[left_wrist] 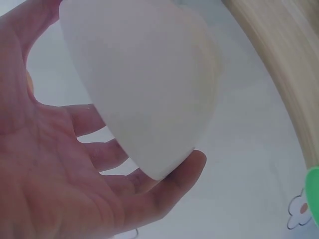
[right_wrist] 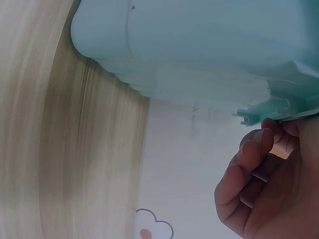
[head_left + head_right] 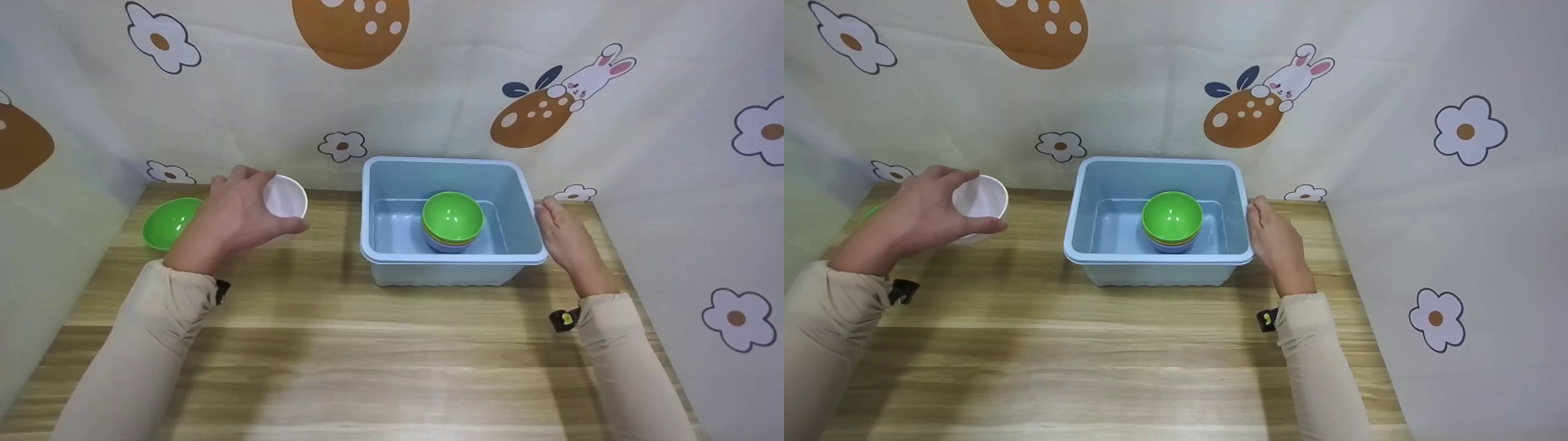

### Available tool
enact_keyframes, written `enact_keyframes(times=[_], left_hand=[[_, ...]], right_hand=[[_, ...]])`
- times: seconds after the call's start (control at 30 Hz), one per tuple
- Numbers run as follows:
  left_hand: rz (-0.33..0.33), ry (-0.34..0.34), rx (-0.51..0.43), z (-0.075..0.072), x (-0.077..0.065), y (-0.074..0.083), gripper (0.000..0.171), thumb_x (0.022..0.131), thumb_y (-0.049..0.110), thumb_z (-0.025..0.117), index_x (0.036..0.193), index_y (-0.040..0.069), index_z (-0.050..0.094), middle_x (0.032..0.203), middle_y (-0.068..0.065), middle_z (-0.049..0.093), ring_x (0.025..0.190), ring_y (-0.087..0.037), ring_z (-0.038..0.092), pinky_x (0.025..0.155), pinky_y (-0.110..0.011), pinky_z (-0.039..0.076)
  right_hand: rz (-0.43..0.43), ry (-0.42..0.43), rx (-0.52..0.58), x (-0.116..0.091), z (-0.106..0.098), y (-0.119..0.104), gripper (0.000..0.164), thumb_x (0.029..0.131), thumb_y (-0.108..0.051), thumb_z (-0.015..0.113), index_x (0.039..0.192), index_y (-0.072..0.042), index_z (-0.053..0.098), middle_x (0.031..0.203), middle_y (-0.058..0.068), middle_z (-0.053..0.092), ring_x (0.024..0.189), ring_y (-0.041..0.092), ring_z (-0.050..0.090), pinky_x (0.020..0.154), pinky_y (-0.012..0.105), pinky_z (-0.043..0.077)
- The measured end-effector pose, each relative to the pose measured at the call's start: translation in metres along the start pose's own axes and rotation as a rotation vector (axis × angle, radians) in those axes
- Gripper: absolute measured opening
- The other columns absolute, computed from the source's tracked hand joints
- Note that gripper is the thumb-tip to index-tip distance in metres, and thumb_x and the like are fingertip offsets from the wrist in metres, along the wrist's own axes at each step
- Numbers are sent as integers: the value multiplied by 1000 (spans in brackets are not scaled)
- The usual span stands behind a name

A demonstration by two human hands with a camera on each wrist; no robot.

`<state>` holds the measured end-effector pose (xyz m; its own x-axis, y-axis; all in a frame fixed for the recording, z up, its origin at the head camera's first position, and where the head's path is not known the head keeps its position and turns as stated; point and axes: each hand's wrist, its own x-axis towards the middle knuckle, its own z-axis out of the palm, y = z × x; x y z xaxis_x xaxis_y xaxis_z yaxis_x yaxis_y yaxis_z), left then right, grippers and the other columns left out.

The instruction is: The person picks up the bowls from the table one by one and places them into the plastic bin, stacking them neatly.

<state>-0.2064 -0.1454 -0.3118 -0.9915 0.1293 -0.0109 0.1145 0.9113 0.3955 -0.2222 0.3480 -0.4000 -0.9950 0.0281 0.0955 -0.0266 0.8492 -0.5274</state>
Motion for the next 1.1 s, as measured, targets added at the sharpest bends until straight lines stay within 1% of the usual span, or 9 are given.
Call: enact_keyframes(times=[0.23,0.33,0.6,0.77,0.93,1.1], left_hand=[[2,-6,5,-6,4,11,98,67,62,72,142,7,41,136,-22,41,113,-42,38,76,-61,49],[1,-7,0,-8,6,16,98,67,62,72,142,9,41,135,-20,42,113,-41,38,77,-60,49],[40,-1,-3,-11,12,35,97,64,64,74,139,10,45,135,-15,44,115,-37,39,80,-57,49],[61,0,-12,-11,16,47,97,64,62,74,140,12,45,137,-13,43,115,-35,39,81,-56,49],[73,8,-10,-13,21,58,95,63,58,76,141,13,45,139,-12,43,116,-34,39,82,-55,48],[91,-12,-12,-14,26,71,95,62,59,76,141,15,45,140,-10,42,117,-32,38,85,-53,48]], right_hand=[[8,-9,-2,2,0,0,44,103,-44,20,105,-10,48,97,17,59,92,34,54,77,47,42],[16,-20,-4,2,0,1,46,102,-45,19,106,-10,48,99,17,58,93,34,54,79,48,42],[31,-40,-8,1,-3,2,47,102,-46,17,110,-10,46,103,18,58,97,36,54,81,50,43],[38,-49,-14,1,-3,1,48,102,-48,16,111,-11,45,104,18,58,99,36,54,82,52,43],[43,-53,-13,1,-3,1,47,102,-47,17,110,-10,45,103,19,58,96,36,53,79,50,42],[42,-55,-16,1,-3,0,47,102,-47,17,111,-10,45,104,19,58,97,36,53,80,50,42]])
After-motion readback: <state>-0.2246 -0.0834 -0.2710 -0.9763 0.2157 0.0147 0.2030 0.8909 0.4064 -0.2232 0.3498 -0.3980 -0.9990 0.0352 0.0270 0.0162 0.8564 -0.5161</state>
